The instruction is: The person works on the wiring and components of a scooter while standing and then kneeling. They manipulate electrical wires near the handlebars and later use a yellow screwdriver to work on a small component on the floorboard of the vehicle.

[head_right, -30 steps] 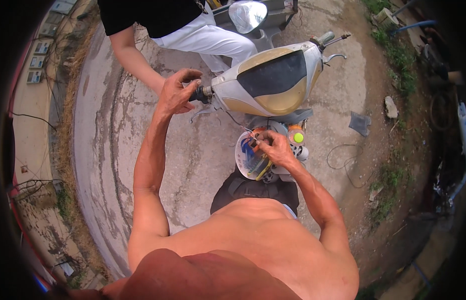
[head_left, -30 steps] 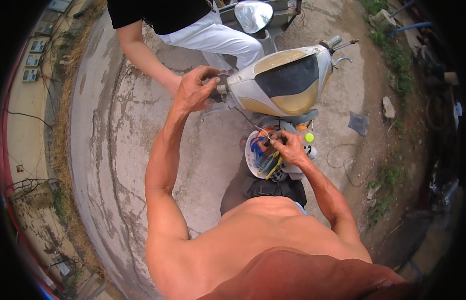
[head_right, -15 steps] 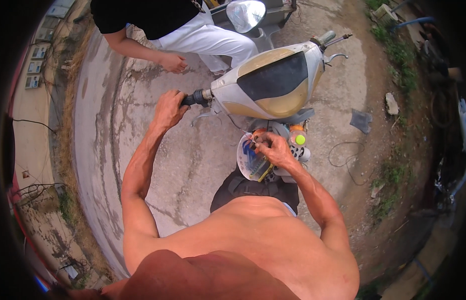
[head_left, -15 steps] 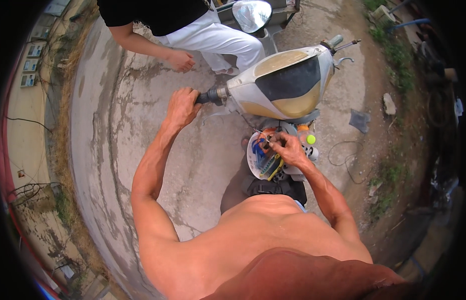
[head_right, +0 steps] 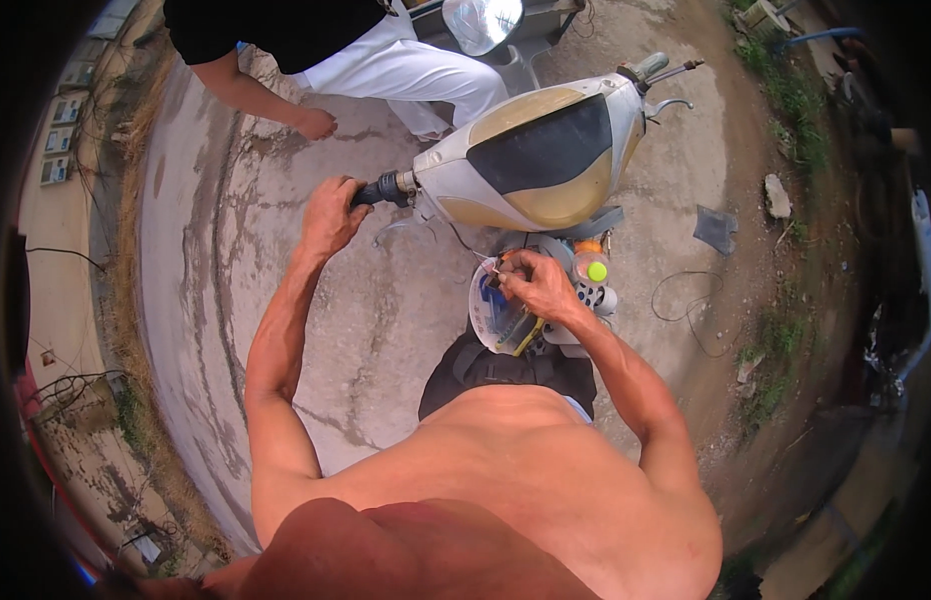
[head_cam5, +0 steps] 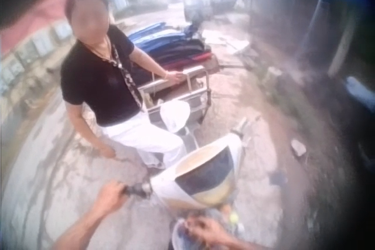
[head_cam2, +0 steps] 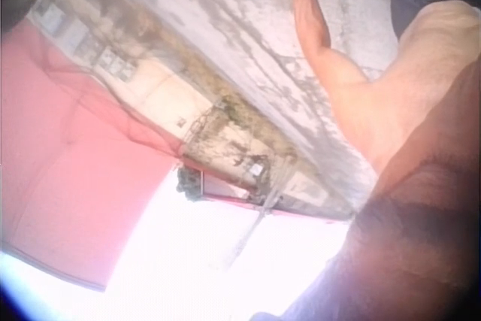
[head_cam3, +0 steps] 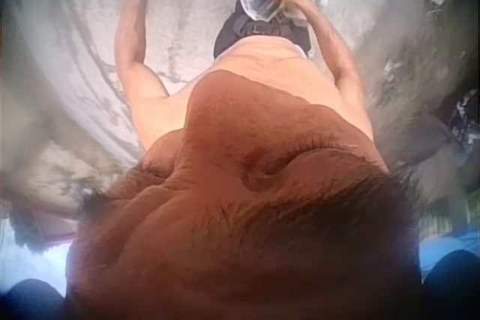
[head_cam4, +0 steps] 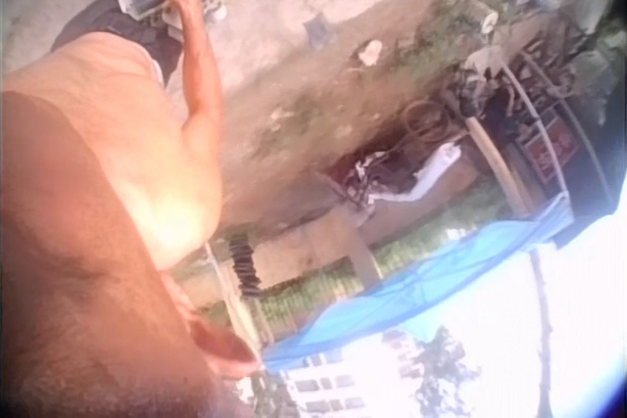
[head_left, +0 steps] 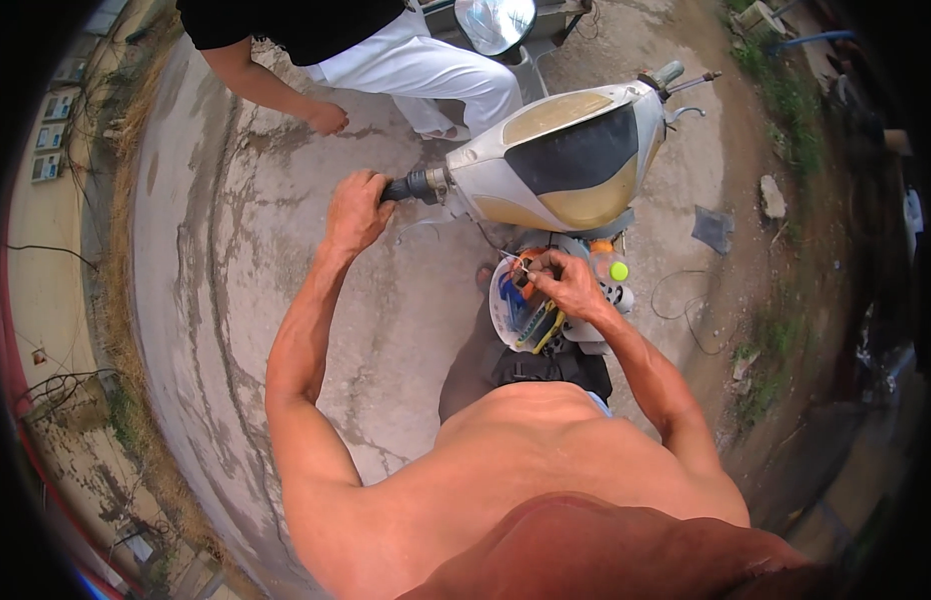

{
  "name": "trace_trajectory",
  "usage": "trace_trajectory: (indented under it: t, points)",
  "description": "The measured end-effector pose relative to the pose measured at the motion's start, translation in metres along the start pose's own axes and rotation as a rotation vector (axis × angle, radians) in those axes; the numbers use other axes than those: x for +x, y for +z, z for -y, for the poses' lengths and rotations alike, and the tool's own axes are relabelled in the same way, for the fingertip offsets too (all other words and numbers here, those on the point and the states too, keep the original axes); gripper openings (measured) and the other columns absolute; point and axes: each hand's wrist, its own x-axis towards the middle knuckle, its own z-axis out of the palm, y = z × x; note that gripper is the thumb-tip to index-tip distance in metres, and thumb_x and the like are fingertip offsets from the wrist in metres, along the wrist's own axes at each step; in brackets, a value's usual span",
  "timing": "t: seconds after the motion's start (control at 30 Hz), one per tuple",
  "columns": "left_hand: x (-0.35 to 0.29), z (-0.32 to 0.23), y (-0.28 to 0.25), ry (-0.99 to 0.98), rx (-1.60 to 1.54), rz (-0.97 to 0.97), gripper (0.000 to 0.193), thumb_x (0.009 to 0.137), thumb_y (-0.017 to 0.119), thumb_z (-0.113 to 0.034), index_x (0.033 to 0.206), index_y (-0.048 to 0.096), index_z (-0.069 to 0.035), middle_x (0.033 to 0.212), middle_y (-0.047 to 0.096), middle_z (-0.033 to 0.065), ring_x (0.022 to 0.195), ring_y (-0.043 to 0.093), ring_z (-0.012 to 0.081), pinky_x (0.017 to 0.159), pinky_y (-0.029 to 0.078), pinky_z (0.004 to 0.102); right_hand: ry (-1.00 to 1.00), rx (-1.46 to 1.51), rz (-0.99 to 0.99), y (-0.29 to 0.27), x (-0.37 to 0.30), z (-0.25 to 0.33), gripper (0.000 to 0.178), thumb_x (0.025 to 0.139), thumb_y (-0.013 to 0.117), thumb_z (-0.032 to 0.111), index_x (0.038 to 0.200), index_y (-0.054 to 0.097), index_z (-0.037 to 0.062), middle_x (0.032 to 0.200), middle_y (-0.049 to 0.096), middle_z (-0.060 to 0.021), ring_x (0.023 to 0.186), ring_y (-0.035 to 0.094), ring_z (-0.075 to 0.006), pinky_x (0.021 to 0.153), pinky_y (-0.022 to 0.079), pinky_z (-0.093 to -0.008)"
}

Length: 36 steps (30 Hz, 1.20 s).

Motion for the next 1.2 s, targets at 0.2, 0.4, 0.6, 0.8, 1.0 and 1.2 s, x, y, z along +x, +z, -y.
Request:
trace_trajectory:
  t: [0.2, 0.4, 0.6, 0.8, 1.0, 1.2]
  points:
    - [-0.015, -0.065, 0.004, -0.009, -0.077, -0.416, 0.035, 0.082, 0.077, -0.009, 0.116, 0.070, -0.006, 0.108, 0.068, 0.0105, 0.098, 0.064, 0.0309, 0.087, 0.049, 0.0399, 0.149, 0.269, 0.033, -0.001, 0.005, -0.006, 0.020, 0.093, 0.068, 0.017, 0.096, 0.067, -0.0030, 0.072, 0.065, -0.0031, 0.063, 0.059, -0.0106, 0.061, 0.047, -0.0278]
    - [-0.066, -0.175, 0.074, -0.341, -0.898, -0.111, 0.018, 0.088, 0.074, -0.009, 0.104, 0.074, 0.000, 0.094, 0.070, 0.0117, 0.083, 0.068, 0.0190, 0.076, 0.053, 0.0310, 0.199, 0.484, 0.042, 0.000, 0.013, -0.025, 0.022, 0.095, 0.070, 0.020, 0.101, 0.068, -0.0012, 0.073, 0.065, -0.0026, 0.061, 0.060, -0.0091, 0.056, 0.046, -0.0243]
    - [-0.076, -0.208, 0.126, -0.548, -0.986, -0.149, 0.025, 0.091, 0.074, -0.016, 0.108, 0.072, 0.001, 0.101, 0.070, 0.0118, 0.088, 0.068, 0.0192, 0.079, 0.054, 0.0313, 0.208, 0.499, 0.029, 0.001, 0.011, -0.025, 0.021, 0.095, 0.069, 0.021, 0.099, 0.069, -0.0001, 0.074, 0.066, -0.0027, 0.061, 0.059, -0.0088, 0.056, 0.046, -0.0241]
    - [-0.081, -0.193, 0.156, -0.795, -1.719, -0.023, 0.017, 0.098, 0.070, -0.016, 0.107, 0.070, -0.001, 0.102, 0.072, 0.0078, 0.091, 0.069, 0.0170, 0.081, 0.055, 0.0290, 0.162, 0.403, 0.080, 0.004, 0.008, -0.029, 0.020, 0.094, 0.066, 0.018, 0.099, 0.069, -0.0013, 0.075, 0.067, -0.0031, 0.062, 0.059, -0.0100, 0.058, 0.047, -0.0250]
    - [-0.090, -0.190, 0.162, -0.736, -1.870, -0.166, 0.010, 0.100, 0.065, -0.011, 0.103, 0.063, -0.002, 0.109, 0.071, 0.0104, 0.102, 0.067, 0.0211, 0.094, 0.054, 0.0397, -0.013, 0.100, -0.018, -0.003, 0.001, -0.037, 0.025, 0.089, 0.068, 0.016, 0.105, 0.070, -0.0028, 0.081, 0.074, -0.0075, 0.069, 0.067, -0.0127, 0.064, 0.052, -0.0287]
    - [-0.092, -0.199, 0.163, -0.702, -1.845, -0.189, 0.016, 0.099, 0.068, -0.015, 0.100, 0.063, 0.000, 0.107, 0.070, 0.0118, 0.099, 0.067, 0.0210, 0.092, 0.052, 0.0358, -0.039, -0.162, -0.041, -0.005, -0.003, -0.033, 0.027, 0.086, 0.072, 0.017, 0.107, 0.071, 0.0006, 0.082, 0.075, -0.0135, 0.074, 0.073, -0.0219, 0.068, 0.055, -0.0351]
